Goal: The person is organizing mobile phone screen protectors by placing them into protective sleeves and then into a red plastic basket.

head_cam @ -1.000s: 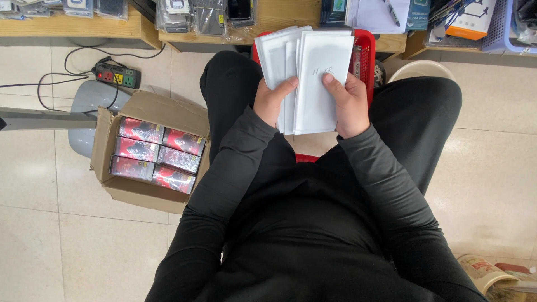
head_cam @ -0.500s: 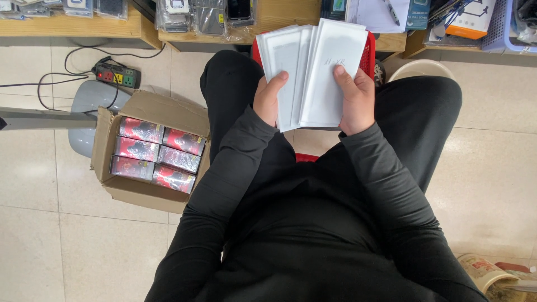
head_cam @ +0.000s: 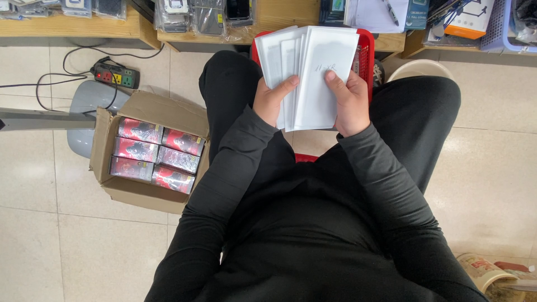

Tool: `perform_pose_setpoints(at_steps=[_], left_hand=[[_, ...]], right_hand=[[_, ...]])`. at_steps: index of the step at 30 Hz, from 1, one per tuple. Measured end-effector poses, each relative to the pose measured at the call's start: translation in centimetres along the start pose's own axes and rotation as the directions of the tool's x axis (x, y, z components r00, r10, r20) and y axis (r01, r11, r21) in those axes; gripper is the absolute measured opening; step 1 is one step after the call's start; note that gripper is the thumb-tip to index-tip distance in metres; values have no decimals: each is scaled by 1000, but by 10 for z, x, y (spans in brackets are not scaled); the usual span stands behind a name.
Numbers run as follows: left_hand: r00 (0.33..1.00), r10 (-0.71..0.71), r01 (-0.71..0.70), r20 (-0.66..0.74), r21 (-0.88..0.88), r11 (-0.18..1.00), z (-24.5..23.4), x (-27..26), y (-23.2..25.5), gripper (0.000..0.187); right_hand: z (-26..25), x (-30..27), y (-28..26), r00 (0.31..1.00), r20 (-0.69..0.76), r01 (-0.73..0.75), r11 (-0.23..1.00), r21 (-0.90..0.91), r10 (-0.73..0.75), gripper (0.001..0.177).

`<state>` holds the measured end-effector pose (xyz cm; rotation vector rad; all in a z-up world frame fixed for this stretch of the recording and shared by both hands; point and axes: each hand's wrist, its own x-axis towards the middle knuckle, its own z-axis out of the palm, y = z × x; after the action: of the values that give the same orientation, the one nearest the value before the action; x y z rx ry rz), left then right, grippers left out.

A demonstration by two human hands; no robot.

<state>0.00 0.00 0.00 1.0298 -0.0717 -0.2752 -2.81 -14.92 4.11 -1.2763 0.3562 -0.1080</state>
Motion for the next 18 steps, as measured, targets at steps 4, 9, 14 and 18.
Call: perform_pose_setpoints(at_steps=[4, 9, 14, 18], left_hand=[[990, -132, 125, -56, -109, 986, -28, 0, -22, 47], [980, -187, 158, -61, -319, 934, 18, -12, 18, 43], [965, -219, 173, -144, -276, 945, -19, -2, -21, 40], [961, -216, 174, -172, -231, 957, -11, -2, -13, 39]], right_hand=[[-7, 6, 7, 1000, -6, -3, 1000, 5, 3, 26], [-6, 6, 1, 999, -26, -19, 999, 31, 20, 27], [-11, 8, -4, 997, -74, -11, 999, 47, 15, 26], [-11, 10, -6, 996, -74, -34, 998, 58, 39, 27]])
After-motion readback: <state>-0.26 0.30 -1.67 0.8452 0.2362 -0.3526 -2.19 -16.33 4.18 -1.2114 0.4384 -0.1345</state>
